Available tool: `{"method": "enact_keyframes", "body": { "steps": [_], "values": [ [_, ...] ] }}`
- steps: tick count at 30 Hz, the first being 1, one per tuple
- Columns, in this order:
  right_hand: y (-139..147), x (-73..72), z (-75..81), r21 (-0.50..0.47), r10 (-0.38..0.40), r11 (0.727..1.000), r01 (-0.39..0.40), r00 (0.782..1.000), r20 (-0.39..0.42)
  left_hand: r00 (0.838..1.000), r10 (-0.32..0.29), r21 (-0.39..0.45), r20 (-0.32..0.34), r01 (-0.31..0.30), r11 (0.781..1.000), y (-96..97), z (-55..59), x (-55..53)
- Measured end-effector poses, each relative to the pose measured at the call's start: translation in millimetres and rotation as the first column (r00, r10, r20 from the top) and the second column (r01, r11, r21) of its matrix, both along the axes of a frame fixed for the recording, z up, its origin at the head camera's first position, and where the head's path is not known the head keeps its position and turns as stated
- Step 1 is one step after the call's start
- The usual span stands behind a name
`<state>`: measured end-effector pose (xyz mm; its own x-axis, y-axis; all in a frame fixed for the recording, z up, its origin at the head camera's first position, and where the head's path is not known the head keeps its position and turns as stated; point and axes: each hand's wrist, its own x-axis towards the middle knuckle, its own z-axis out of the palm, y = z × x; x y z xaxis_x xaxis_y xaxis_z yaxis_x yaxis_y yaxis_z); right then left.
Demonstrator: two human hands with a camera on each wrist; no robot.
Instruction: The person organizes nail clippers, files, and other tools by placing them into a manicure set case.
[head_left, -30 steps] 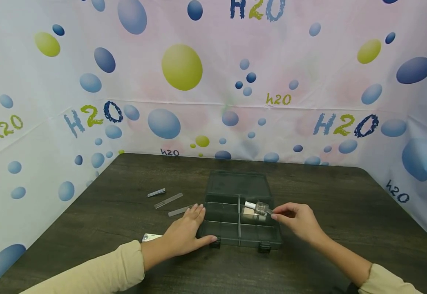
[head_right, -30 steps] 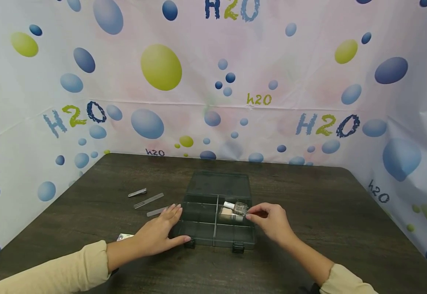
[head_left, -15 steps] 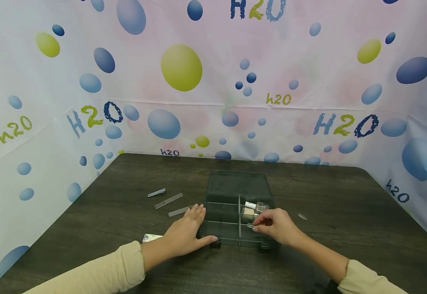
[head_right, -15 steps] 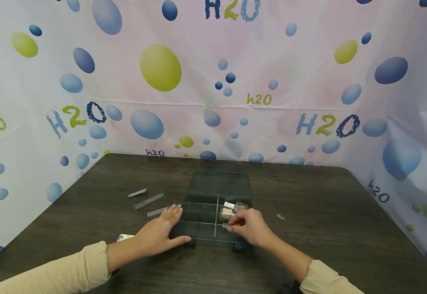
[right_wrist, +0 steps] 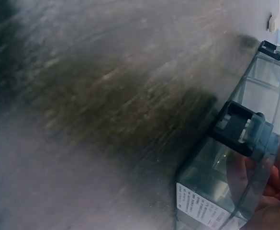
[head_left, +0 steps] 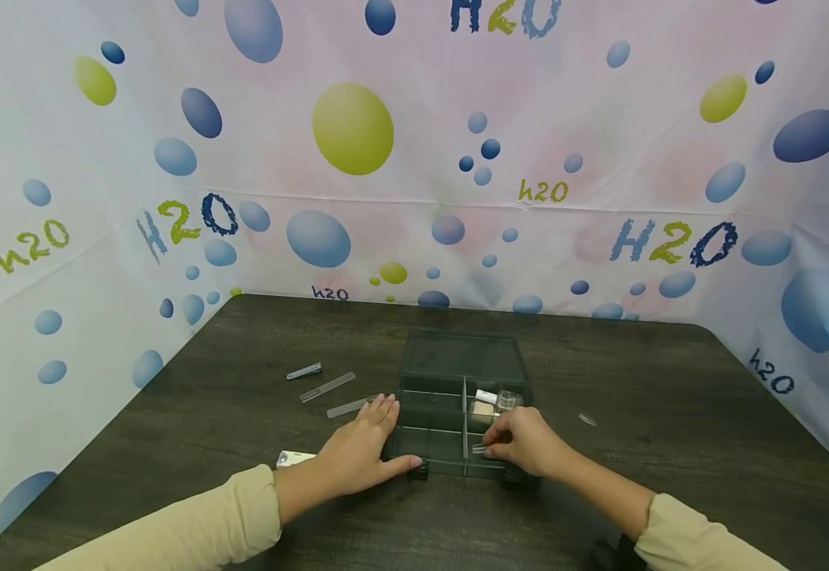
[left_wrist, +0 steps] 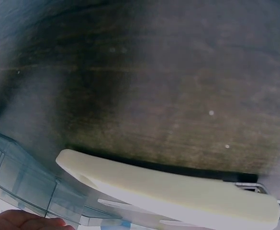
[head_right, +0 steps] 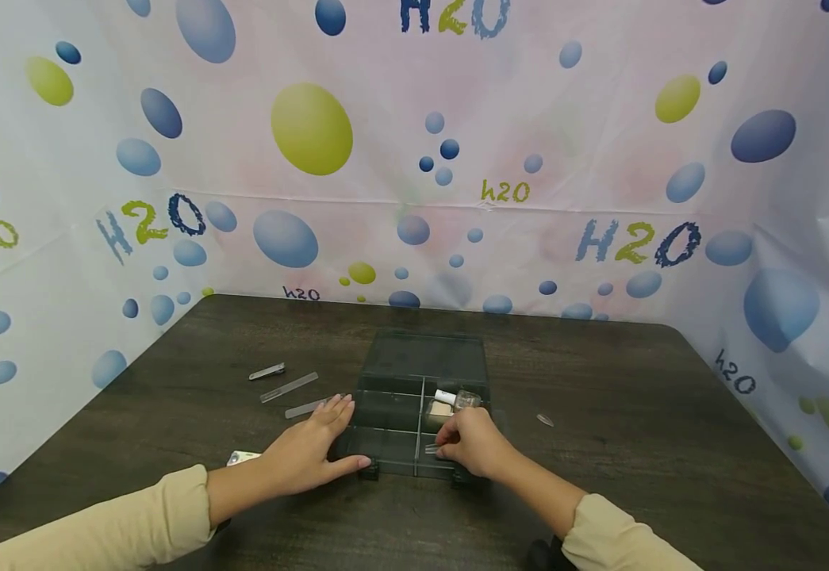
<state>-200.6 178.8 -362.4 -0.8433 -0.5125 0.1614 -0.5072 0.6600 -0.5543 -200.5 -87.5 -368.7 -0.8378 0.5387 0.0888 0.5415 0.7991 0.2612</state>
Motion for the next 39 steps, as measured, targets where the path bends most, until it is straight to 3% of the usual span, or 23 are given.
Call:
{"method": "enact_keyframes", "body": {
  "steps": [10, 15, 20, 25, 28, 31, 39],
  "values": [
    [9, 1.1, 3.7, 0.001, -0.054, 0.999, 0.054, 0.998, -0.034, 1.000, -0.004, 0.009, 0.005, 0.004, 1.000, 0.2, -0.2, -0.4],
    [18, 4.9, 5.5, -0.085, -0.171, 0.983, 0.160, 0.976, -0.138, 1.000, -0.005, 0.009, 0.007, 0.005, 1.000, 0.5, -0.8, -0.6],
    [28, 7.7, 0.5, -0.188, -0.342, 0.936, 0.298, 0.896, -0.284, 1.000, 0.000, 0.008, 0.003, 0.000, 1.000, 1.4, -1.7, -0.3],
    [46, 7.2, -5.3, -0.282, -0.413, 0.907, 0.312, 0.789, -0.456, 1.000, -0.002, 0.013, 0.007, 0.002, 1.000, 1.9, -1.9, 0.1],
    [57, 5.9, -7.2, -0.296, -0.440, 0.896, 0.331, 0.752, -0.491, 1.000, -0.002, 0.016, 0.007, 0.002, 1.000, 1.8, -2.1, -0.1],
    [68, 4.1, -8.5, -0.284, -0.463, 0.886, 0.367, 0.745, -0.481, 1.000, 0.000, 0.023, 0.009, 0.000, 1.000, 1.2, -2.4, -0.3],
    [92, 1.9, -15.0, -0.242, -0.493, 0.870, 0.430, 0.766, -0.413, 1.000, 0.001, 0.027, 0.015, -0.001, 1.000, 0.5, -3.8, 0.1]
  ]
}}
